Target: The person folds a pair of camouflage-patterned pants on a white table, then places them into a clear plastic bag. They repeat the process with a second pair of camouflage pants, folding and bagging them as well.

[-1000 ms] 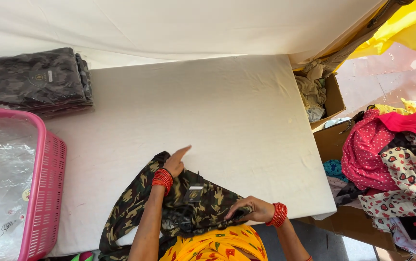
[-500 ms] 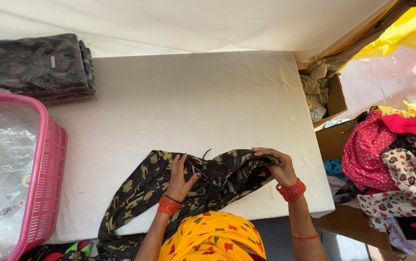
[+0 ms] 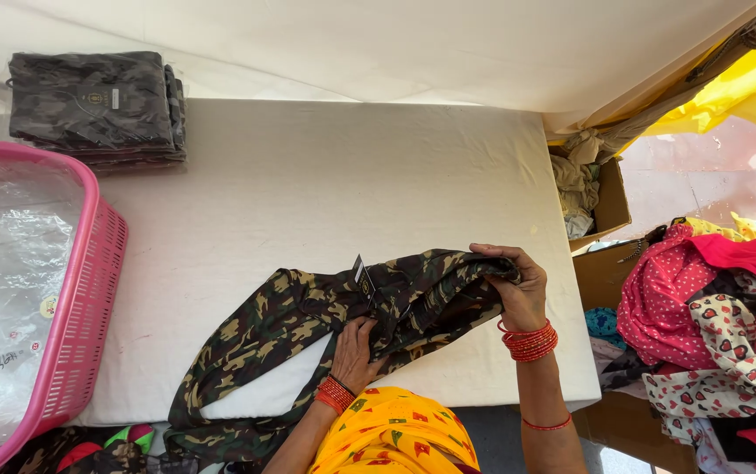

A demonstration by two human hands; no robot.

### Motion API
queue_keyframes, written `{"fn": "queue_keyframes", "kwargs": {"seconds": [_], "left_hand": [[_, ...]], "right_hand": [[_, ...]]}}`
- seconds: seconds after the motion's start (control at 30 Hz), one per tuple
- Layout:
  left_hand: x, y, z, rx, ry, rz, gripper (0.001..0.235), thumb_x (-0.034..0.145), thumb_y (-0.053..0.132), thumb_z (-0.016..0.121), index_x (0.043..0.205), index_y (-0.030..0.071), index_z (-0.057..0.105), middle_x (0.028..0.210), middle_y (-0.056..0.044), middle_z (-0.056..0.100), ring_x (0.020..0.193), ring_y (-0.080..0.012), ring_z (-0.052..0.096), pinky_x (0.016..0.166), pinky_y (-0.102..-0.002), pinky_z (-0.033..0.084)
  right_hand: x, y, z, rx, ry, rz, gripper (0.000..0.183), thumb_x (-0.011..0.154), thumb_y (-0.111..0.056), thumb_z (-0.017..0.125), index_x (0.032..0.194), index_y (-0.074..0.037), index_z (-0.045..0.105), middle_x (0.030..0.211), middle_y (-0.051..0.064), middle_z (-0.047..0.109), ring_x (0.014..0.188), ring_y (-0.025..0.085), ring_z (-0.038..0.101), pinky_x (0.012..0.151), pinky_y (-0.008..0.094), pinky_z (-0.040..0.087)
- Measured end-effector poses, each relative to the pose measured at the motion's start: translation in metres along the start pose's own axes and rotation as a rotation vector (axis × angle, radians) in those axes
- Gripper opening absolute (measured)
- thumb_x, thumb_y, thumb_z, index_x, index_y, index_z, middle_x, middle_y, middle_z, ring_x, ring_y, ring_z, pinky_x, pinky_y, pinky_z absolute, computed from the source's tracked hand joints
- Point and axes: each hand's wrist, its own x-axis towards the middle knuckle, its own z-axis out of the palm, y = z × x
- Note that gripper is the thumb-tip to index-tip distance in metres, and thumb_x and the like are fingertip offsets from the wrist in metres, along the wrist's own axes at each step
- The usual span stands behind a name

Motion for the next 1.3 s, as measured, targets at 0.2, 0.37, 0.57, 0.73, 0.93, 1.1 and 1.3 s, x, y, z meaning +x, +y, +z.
{"fn": "queue_keyframes", "kwargs": {"seconds": [0.2, 0.37, 0.57, 0.73, 0.93, 1.1, 1.3], "left_hand": [[0.024, -0.004, -0.049, -0.297, 0.049, -0.040, 0.032, 0.079, 0.011, 0.082, 0.107, 0.005, 0.069, 0.098, -0.009, 0.068, 0.099, -0.0291, 0.064, 0.090, -0.042, 0.047], [0.081, 0.027, -0.180, -0.634, 0.116, -0.239, 0.014, 0.083, 0.014, 0.081, 0.089, 0.009, 0.069, 0.085, -0.002, 0.067, 0.069, -0.0131, 0.066, 0.059, -0.029, 0.056], [0.157, 0.058, -0.287, -0.370, 0.338, 0.056, 0.020, 0.087, 0.019, 0.081, 0.098, 0.007, 0.069, 0.091, -0.002, 0.072, 0.080, -0.0115, 0.072, 0.067, -0.023, 0.061], [0.196, 0.068, -0.331, -0.772, 0.136, -0.116, 0.021, 0.091, 0.023, 0.076, 0.099, 0.006, 0.068, 0.084, -0.001, 0.076, 0.072, -0.0092, 0.071, 0.064, -0.024, 0.060], [0.202, 0.049, -0.341, -0.988, 0.032, -0.191, 0.023, 0.092, 0.022, 0.077, 0.098, 0.002, 0.068, 0.086, -0.002, 0.074, 0.074, -0.0085, 0.068, 0.065, -0.024, 0.059], [0.164, 0.053, -0.388, -0.767, -0.331, -0.011, 0.014, 0.093, 0.015, 0.065, 0.103, 0.006, 0.068, 0.088, -0.002, 0.076, 0.082, -0.0124, 0.072, 0.073, -0.026, 0.060], [0.152, 0.020, -0.346, -1.124, -0.627, 0.907, 0.037, 0.110, 0.028, 0.051, 0.092, 0.009, 0.077, 0.106, -0.007, 0.077, 0.101, -0.0200, 0.067, 0.106, -0.040, 0.043]], "right_hand": [[0.007, -0.034, -0.034, -0.132, -0.072, -0.209, 0.036, 0.084, 0.022, 0.064, 0.112, 0.000, 0.067, 0.120, 0.018, 0.073, 0.114, 0.024, 0.072, 0.099, 0.035, 0.061], [0.022, -0.086, -0.056, -0.320, 0.070, -0.234, 0.035, 0.084, 0.020, 0.064, 0.113, 0.000, 0.065, 0.114, 0.012, 0.076, 0.110, 0.019, 0.074, 0.099, 0.031, 0.061], [0.056, -0.083, -0.071, -0.427, 0.082, -0.218, 0.024, 0.094, 0.008, 0.074, 0.117, 0.003, 0.070, 0.108, 0.005, 0.074, 0.095, 0.008, 0.067, 0.087, 0.022, 0.056], [0.075, -0.085, -0.047, -0.317, 0.075, -0.169, 0.030, 0.093, -0.001, 0.076, 0.122, 0.001, 0.069, 0.113, 0.004, 0.074, 0.099, 0.008, 0.067, 0.090, 0.022, 0.056], [0.078, -0.075, -0.048, -0.257, 0.059, -0.089, 0.030, 0.091, -0.002, 0.076, 0.120, 0.002, 0.069, 0.112, 0.005, 0.074, 0.098, 0.009, 0.067, 0.089, 0.025, 0.057], [0.033, -0.085, -0.055, -0.219, -0.123, -0.052, 0.022, 0.092, 0.003, 0.071, 0.114, 0.003, 0.069, 0.105, 0.006, 0.074, 0.095, 0.010, 0.068, 0.085, 0.027, 0.057], [-0.011, -0.137, 0.044, 0.016, -1.499, -0.317, 0.026, 0.107, 0.001, 0.050, 0.110, 0.005, 0.076, 0.121, 0.020, 0.076, 0.103, 0.034, 0.073, 0.088, 0.043, 0.060]]}}
